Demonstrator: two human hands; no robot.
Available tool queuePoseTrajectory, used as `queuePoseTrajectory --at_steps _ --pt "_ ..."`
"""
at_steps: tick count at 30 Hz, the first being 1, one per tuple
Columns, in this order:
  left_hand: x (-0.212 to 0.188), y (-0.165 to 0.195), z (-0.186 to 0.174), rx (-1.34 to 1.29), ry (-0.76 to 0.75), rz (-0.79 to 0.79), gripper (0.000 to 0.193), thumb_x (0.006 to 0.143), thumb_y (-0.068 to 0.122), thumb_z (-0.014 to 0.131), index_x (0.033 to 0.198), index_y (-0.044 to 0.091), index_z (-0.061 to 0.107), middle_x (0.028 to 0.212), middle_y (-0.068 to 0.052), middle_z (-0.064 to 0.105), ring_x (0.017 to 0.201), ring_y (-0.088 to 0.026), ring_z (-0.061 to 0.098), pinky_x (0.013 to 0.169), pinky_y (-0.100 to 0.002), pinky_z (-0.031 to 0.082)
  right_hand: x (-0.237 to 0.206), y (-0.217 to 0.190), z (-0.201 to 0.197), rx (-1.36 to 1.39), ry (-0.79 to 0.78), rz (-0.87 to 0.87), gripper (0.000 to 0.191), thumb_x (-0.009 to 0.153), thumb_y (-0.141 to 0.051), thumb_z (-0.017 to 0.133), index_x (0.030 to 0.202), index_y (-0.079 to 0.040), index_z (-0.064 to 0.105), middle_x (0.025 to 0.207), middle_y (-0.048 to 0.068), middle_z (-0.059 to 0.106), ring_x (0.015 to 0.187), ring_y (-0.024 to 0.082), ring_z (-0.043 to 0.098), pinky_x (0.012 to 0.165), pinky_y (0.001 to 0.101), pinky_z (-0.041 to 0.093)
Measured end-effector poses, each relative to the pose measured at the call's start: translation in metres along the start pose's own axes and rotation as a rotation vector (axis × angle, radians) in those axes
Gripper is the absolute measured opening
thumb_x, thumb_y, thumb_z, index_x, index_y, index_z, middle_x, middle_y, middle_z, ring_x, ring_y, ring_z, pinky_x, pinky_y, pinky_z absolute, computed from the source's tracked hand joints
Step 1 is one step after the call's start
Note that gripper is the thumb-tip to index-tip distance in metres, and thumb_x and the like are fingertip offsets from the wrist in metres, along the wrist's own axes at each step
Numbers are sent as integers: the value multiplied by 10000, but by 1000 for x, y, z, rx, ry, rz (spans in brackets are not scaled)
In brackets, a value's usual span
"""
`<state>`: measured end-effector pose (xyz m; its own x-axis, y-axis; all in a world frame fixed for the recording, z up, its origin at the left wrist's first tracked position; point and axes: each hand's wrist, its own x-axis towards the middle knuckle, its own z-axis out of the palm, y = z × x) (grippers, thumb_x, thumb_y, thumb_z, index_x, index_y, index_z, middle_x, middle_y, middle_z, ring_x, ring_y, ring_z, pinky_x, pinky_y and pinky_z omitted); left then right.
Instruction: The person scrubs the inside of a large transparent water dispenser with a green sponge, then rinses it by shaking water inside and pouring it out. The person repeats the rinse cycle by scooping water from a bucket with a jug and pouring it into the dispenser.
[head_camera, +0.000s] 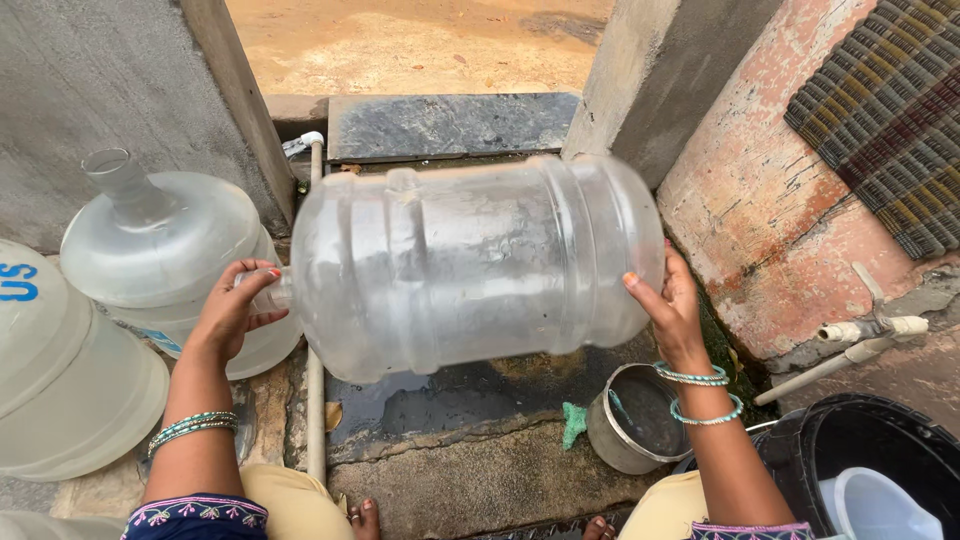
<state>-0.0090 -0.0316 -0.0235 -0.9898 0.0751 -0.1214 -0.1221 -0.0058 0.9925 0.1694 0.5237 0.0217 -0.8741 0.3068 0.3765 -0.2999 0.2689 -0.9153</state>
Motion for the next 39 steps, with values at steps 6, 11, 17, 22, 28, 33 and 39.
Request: queuePoseTrajectory --at_steps 6,11,17,22,28,33,39 --pt "19 8 11 -639 41 315 361 955 398 561 1220 155 573 1205 -63 639 1056 -215 669 838 -396 610 -24 -57 8 556 77 -292 786 962 -495 599 1512 38 419 1391 173 566 1309 263 559 1159 444 445" --pt "27 0 17 -652 72 388 386 972 463 576 1187 142 580 1131 -56 652 972 -198 672 785 -375 609 -22 -6 12 327 137 -175 791 1004 -590 475 1519 10 439 1425 171 558 1339 278 547 1169 473 436" --pt "12 4 23 -291 179 10 441 994 540 594 1146 126 588 1043 -48 667 870 -177 676 721 -349 609 -12 45 -8 392 275 -39 839 1054 -704 326 1527 -25 463 1467 168 549 1375 296 532 1181 507 424" --pt "-2 3 13 42 20 -424 636 926 698 451 1070 98 608 813 -63 662 620 -165 654 561 -320 570 -19 81 -16 35 11 678 918 906 -770 282 1497 -95 479 1356 236 619 1246 350 616 1008 597 494" --pt "-6 -30 12 560 -129 -765 740 919 741 509 1014 22 654 730 -103 630 506 -169 583 514 -300 487 -45 110 -8 -175 -308 967 897 783 -682 572 1475 -114 521 1403 243 623 1221 366 656 1043 532 486" --pt "-6 -1 8 264 -108 -282 442 915 506 605 1088 106 676 908 -85 692 730 -179 654 661 -328 570 -25 62 -20 -75 -100 597 778 848 -547 632 1327 65 593 1213 307 679 1099 415 679 969 514 550" --pt "-18 38 4 -448 -84 381 260 931 147 624 1185 149 570 1230 -31 626 1089 -164 628 917 -380 563 -17 -17 -32 422 -23 -131 905 977 -685 537 1541 10 410 1485 138 541 1404 255 490 1198 372 365"
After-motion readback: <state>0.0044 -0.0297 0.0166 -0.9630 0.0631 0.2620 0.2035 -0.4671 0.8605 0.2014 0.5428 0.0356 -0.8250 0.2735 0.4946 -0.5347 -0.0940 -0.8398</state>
